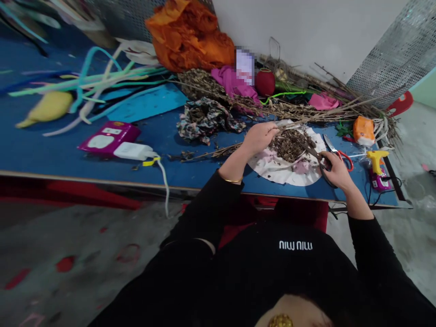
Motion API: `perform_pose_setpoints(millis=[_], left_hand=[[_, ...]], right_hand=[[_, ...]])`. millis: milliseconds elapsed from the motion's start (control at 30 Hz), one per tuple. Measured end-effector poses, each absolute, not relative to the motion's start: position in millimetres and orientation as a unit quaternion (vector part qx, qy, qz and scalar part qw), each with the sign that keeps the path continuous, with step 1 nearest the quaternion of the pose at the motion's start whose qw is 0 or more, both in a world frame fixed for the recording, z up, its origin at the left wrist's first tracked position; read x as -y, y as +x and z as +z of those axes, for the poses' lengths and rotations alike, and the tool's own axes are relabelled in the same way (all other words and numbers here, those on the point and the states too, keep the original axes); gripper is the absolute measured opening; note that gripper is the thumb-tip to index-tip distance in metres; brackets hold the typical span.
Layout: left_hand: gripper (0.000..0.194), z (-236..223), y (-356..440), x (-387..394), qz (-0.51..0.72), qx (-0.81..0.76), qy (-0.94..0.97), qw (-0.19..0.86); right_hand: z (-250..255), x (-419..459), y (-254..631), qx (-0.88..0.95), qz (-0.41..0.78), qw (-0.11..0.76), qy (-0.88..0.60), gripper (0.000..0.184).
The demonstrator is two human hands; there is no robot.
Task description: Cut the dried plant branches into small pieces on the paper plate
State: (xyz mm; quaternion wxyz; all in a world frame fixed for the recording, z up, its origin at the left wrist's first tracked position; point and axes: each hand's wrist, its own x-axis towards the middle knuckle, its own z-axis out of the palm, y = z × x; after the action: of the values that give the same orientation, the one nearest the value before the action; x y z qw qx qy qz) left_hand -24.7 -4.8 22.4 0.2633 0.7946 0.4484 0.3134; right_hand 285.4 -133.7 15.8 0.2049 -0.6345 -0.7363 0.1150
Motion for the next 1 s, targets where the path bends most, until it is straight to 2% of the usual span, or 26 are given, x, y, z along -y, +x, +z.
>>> perform_pose_setpoints(millis=[300,433,600,800,1000], left_hand=[[0.027,19,-17,7,0.321,-0.387,0.793,0.343],[0.027,12,-12,7,0.292,-0.374,0.793,0.381],[0.029,10,-11,6,0.287,-0.379,0.800,0.366],[0.029,10,-12,6,0.272,-0.403,0.794,0.365],[0.028,5,-10,3,0.255,-0.399,0.798,0.373]], right_hand=[[22,101,233,0.741,0.136,0.213,-0.622,0.062],[21,92,221,0.751,0.143,0.223,-0.604,0.057],[24,90,216,0.754,0.123,0.199,-0.614,0.046],[18,92,217,0.750,0.102,0.164,-0.633,0.049],[16,96,213,0.748,0.093,0.124,-0.645,0.045]])
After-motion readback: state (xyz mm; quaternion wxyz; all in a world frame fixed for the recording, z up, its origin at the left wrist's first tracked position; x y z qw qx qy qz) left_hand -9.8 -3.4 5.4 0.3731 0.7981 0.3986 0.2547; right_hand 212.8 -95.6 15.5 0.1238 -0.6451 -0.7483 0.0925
